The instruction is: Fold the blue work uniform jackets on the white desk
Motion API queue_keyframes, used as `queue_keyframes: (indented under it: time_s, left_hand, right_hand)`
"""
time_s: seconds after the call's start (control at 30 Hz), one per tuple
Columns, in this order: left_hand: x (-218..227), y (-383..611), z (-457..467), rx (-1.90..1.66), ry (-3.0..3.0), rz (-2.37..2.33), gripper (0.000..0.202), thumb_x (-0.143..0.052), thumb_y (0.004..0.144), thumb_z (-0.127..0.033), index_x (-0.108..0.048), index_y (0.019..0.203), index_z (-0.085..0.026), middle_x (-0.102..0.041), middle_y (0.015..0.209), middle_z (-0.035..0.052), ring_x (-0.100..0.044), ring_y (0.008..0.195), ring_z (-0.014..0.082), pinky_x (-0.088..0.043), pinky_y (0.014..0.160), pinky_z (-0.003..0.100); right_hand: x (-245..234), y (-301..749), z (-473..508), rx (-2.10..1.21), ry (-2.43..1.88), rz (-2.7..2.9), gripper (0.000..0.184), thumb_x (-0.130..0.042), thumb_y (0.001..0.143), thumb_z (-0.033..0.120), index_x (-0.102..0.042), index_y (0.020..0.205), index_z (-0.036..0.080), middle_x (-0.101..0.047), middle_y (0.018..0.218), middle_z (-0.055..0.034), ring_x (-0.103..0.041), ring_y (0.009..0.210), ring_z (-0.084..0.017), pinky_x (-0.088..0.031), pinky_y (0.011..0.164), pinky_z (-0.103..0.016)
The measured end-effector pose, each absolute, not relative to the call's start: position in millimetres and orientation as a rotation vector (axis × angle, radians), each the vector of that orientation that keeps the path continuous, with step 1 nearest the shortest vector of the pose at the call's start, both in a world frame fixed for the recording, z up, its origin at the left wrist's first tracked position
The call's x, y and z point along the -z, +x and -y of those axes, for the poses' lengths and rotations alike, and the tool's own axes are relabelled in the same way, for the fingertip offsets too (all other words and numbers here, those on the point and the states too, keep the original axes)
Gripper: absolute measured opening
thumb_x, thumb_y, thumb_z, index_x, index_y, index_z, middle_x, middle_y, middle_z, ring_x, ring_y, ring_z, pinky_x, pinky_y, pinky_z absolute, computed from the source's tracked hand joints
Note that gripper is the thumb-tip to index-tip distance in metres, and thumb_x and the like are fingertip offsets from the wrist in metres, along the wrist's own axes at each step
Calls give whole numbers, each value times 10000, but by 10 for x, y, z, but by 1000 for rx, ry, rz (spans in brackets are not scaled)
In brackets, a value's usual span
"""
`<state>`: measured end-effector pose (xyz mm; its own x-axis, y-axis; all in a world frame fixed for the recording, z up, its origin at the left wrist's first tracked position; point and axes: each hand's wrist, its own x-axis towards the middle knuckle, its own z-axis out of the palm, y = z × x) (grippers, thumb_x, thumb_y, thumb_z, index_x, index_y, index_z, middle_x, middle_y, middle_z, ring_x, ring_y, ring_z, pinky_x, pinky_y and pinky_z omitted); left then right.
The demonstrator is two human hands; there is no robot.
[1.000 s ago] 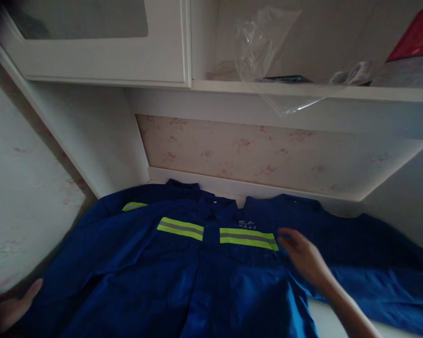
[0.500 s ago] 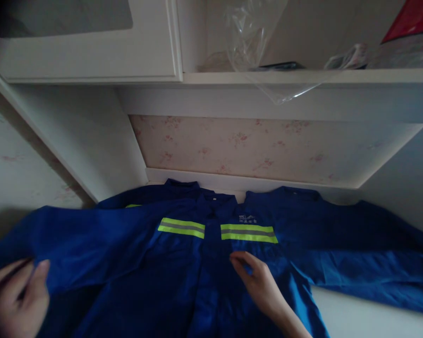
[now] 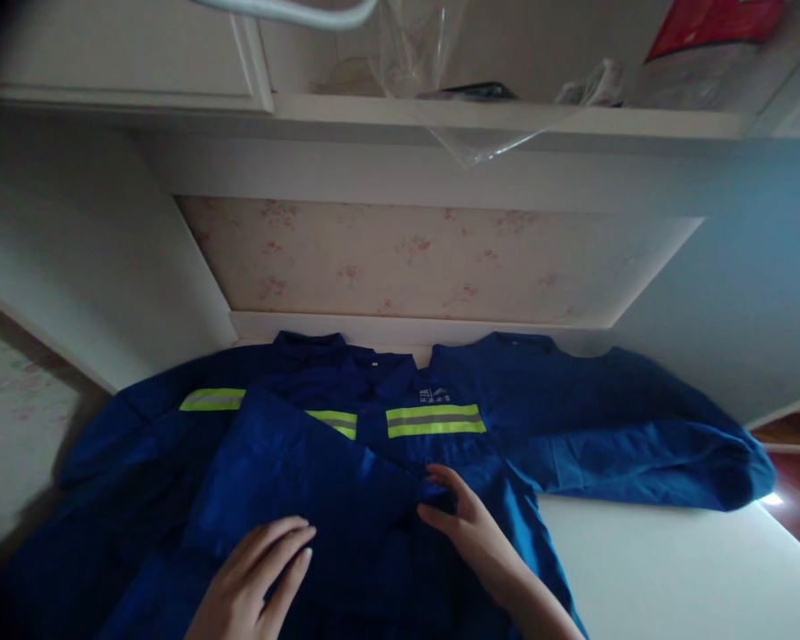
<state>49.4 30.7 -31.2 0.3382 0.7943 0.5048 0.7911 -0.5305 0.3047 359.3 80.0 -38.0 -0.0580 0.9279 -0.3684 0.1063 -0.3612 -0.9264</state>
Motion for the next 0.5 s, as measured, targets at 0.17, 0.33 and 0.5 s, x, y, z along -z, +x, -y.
queue_keyframes:
  time_s: [0.17, 0.33, 0.5]
  left_hand:
    - [507, 444, -532, -738, 2515, -1777, 359, -518, 933, -393, -592, 1259, -261, -647, 1271, 64, -621, 1149, 224, -549, 942, 348]
    - [821, 466, -594, -410, 2590, -1831, 531, -458, 939, -473, -420, 1436, -289, -474, 1479, 58, -488, 1315, 286, -433, 1057, 560]
    - [1029, 481, -600, -333, 2615, -1799, 572, -458, 930, -498, -369, 1462, -307, -426, 1504, 50, -442, 1348, 308, -344, 1102, 591]
  right_hand:
    - [239, 3790, -629, -1460, -1601, 1310, 466, -698, 672, 245, -681, 1137, 265, -668, 1200, -24, -595, 1115, -282, -461, 978, -388]
    - [246, 4450, -517, -1537, -1621, 1171, 439, -730, 732, 395, -686, 1141, 242, -709, 1101, -55, -662, 889, -236, -537, 796, -356]
    - [473, 5461, -689, -978, -1507, 380, 218, -727, 698, 361, -673, 881, 256, -701, 863, -7, -670, 748, -175, -571, 667, -283]
